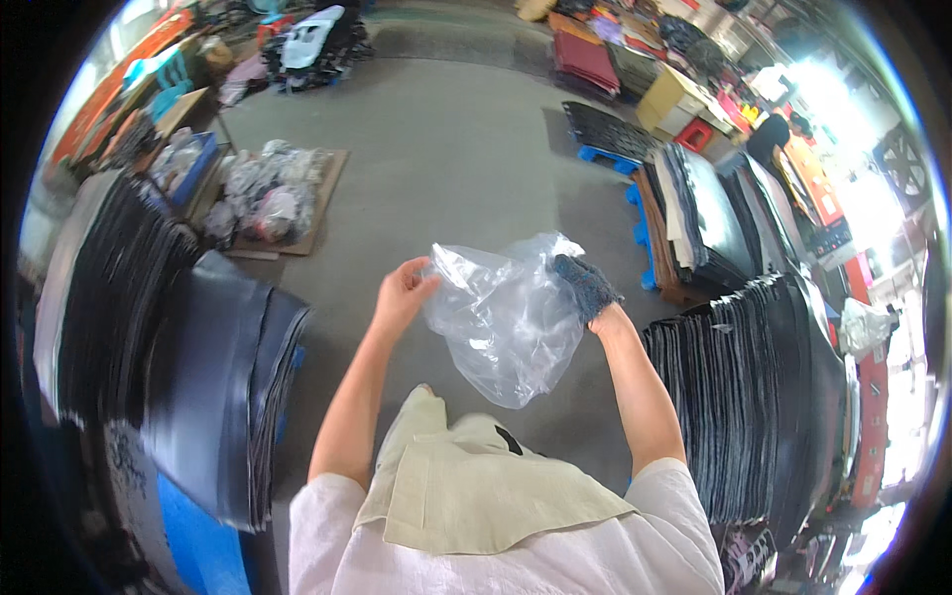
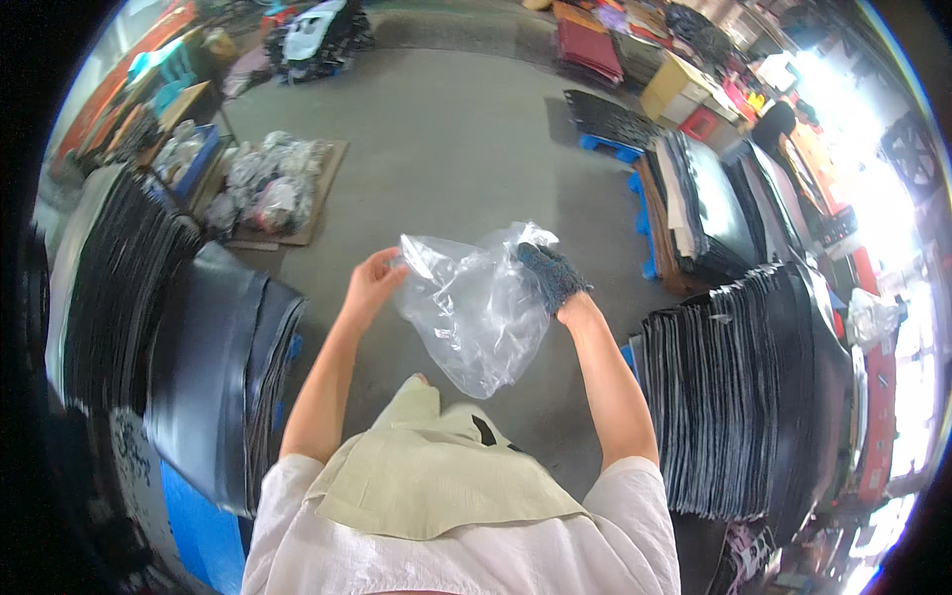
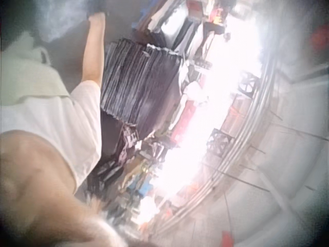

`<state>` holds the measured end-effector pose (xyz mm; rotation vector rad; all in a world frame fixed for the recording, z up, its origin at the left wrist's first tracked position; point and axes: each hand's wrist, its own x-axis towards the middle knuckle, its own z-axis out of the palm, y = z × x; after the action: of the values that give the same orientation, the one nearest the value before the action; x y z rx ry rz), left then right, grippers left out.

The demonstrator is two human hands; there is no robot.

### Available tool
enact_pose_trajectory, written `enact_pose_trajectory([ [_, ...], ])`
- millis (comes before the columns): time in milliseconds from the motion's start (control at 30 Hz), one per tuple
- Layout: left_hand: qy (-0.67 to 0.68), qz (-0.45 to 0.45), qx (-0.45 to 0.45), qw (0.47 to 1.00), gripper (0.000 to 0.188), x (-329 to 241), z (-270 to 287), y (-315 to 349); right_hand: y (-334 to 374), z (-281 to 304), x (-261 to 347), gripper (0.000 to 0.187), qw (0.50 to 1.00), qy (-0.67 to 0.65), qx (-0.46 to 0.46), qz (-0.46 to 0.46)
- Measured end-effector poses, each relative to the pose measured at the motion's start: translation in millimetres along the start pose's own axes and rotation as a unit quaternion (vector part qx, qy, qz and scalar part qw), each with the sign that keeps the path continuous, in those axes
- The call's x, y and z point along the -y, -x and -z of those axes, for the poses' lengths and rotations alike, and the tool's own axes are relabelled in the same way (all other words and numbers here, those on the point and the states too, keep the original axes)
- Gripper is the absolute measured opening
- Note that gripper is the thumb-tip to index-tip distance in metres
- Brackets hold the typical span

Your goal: The person cuts light-blue foam slippers from a sheet using shears, stacks the cut pieces, and places them into a plastic bag. The person then writes on the bag with a marker and handles additional white and black slipper pieces, placing them into bags as well.

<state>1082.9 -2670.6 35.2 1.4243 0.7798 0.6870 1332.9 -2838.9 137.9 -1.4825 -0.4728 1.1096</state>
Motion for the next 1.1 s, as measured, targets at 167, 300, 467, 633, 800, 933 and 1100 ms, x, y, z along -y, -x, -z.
enact_pose_trajectory([
  [167,-0.016,-0.015,-0.136,0.991,0.029,-25,32,-182,-97,71,47,0.025,0.990,-0.060,-0.127,0.027],
  [300,0.172,0.008,-0.277,0.945,0.015,-38,122,-309,-190,144,54,0.023,0.935,-0.287,-0.205,0.033],
  [467,0.143,0.015,-0.252,0.957,0.017,-41,184,-434,-397,144,42,0.021,0.932,-0.222,-0.285,-0.044],
  [633,0.153,0.112,-0.318,0.929,0.017,-44,237,-508,-582,50,74,0.077,0.850,0.484,-0.198,-0.071],
  [800,0.166,0.127,-0.405,0.890,0.019,0,298,-588,-739,-107,142,0.066,0.966,0.242,0.031,0.085],
  [933,0.201,0.060,-0.384,0.899,0.016,14,345,-715,-832,-264,186,0.055,0.830,0.434,0.299,0.179],
  [1100,0.081,0.002,-0.342,0.936,0.025,-26,411,-882,-944,-379,211,0.032,0.817,0.502,0.226,0.174],
])
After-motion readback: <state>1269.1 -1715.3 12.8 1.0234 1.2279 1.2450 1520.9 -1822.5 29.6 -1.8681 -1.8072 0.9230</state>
